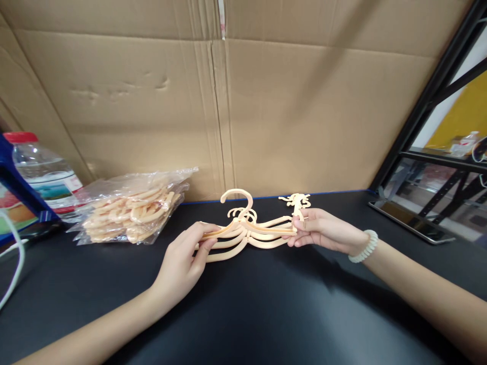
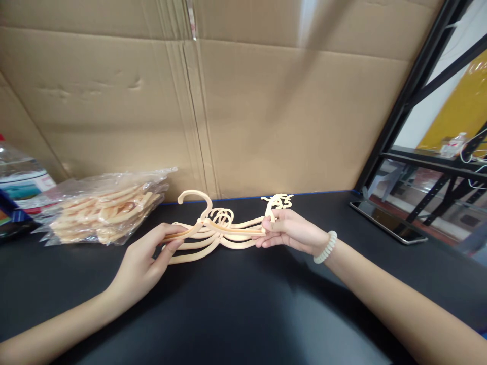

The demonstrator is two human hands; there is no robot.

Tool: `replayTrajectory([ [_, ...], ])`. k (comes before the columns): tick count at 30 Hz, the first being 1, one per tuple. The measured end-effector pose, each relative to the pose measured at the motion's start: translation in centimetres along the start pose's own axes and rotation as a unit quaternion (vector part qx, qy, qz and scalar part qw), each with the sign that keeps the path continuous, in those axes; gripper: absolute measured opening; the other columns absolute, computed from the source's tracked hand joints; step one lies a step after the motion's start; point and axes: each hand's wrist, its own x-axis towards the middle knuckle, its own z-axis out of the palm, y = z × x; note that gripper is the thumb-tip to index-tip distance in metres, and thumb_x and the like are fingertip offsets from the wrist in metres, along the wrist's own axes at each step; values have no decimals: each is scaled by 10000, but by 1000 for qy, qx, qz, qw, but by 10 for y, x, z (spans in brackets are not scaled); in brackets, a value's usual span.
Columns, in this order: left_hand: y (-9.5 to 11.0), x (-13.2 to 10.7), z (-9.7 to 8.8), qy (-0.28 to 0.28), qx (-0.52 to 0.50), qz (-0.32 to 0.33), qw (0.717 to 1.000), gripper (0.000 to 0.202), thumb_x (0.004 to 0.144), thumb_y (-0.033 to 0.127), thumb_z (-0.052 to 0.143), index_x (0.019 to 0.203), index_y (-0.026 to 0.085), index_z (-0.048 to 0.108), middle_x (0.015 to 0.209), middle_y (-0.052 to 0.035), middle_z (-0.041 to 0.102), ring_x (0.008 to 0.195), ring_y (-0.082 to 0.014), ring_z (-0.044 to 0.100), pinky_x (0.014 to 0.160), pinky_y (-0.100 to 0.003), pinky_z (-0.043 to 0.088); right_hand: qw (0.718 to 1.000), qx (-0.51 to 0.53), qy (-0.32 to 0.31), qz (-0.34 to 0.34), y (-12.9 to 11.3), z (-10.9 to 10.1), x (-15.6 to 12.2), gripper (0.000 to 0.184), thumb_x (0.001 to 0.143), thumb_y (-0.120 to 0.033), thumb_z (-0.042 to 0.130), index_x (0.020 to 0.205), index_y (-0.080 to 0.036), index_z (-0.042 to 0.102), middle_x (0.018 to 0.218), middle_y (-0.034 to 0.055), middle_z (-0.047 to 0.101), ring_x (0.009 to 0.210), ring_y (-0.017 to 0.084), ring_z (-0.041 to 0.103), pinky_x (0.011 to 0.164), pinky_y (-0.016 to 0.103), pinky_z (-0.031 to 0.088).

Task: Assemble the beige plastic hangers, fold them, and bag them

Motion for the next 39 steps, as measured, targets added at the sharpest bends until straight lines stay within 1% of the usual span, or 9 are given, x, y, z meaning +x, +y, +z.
replayTrajectory([
  [11, -2, 0, 1, -6, -13, 1, 1000, 135, 936, 227, 470, 1014, 209, 579, 960, -19, 664, 870, -164, 641, 751, -262, 503, 998, -34, 30, -36, 2, 6, 0, 323, 778, -373, 759, 759, -156, 520, 728, 41, 675, 753, 170, 716, 717, 228, 592],
  [16, 2, 1, -1, -16, -19, -10, 1000, 160, 946, 246, 461, 1039, 222, 589, 974, -11, 674, 871, -164, 646, 748, -258, 496, 996, -44, 55, -59, 4, 6, 0, 348, 766, -375, 767, 793, -176, 482, 759, 70, 703, 684, 164, 708, 665, 245, 590],
  [21, 2, 0, -1, -27, -33, -34, 999, 174, 949, 280, 457, 1045, 231, 592, 979, -4, 678, 867, -160, 654, 743, -243, 498, 996, -24, 57, -67, 8, 3, 4, 314, 787, -361, 745, 792, -184, 487, 744, 45, 682, 757, 193, 712, 735, 297, 578],
  [24, -1, -2, 1, -37, -27, -68, 997, 188, 946, 323, 459, 1061, 245, 586, 1004, 1, 678, 879, -166, 657, 726, -243, 499, 991, -39, 67, -111, 9, 3, 7, 279, 788, -380, 735, 817, -187, 536, 784, 23, 661, 779, 186, 690, 786, 346, 560],
  [27, -4, -3, 1, -34, -11, -103, 994, 206, 939, 367, 464, 1074, 260, 577, 1021, 4, 680, 907, -181, 661, 752, -261, 498, 975, -109, 82, -175, 8, 4, 8, 213, 804, -362, 718, 887, -185, 634, 913, 39, 658, 797, 157, 640, 803, 338, 528],
  [29, -6, -4, 1, -33, -9, -122, 992, 218, 938, 392, 460, 1076, 264, 572, 1013, 3, 684, 905, -189, 666, 767, -274, 501, 969, -127, 82, -196, 7, 4, 7, 196, 807, -341, 716, 927, -190, 679, 937, 41, 649, 805, 148, 608, 795, 324, 506],
  [35, -6, -5, -5, -53, 6, -136, 989, 255, 936, 434, 445, 1083, 257, 555, 1006, -8, 694, 829, -198, 690, 720, -283, 520, 976, 28, 105, -190, 0, -13, 6, 177, 795, -346, 729, 890, -196, 729, 857, 20, 619, 737, 117, 539, 715, 289, 474],
  [37, -6, -6, -7, -54, 29, -112, 992, 231, 940, 408, 451, 1087, 259, 550, 1028, -4, 695, 814, -188, 692, 690, -269, 519, 975, 41, 119, -181, -2, -23, 7, 179, 764, -328, 759, 874, -190, 730, 779, 7, 608, 672, 104, 511, 685, 285, 467],
  [39, -5, -7, -8, -44, 55, -61, 996, 190, 945, 357, 453, 1072, 254, 550, 1029, -4, 693, 826, -179, 686, 671, -253, 510, 979, 37, 121, -161, -5, -31, 8, 178, 730, -314, 785, 832, -182, 720, 708, -10, 580, 633, 100, 495, 654, 281, 460],
])
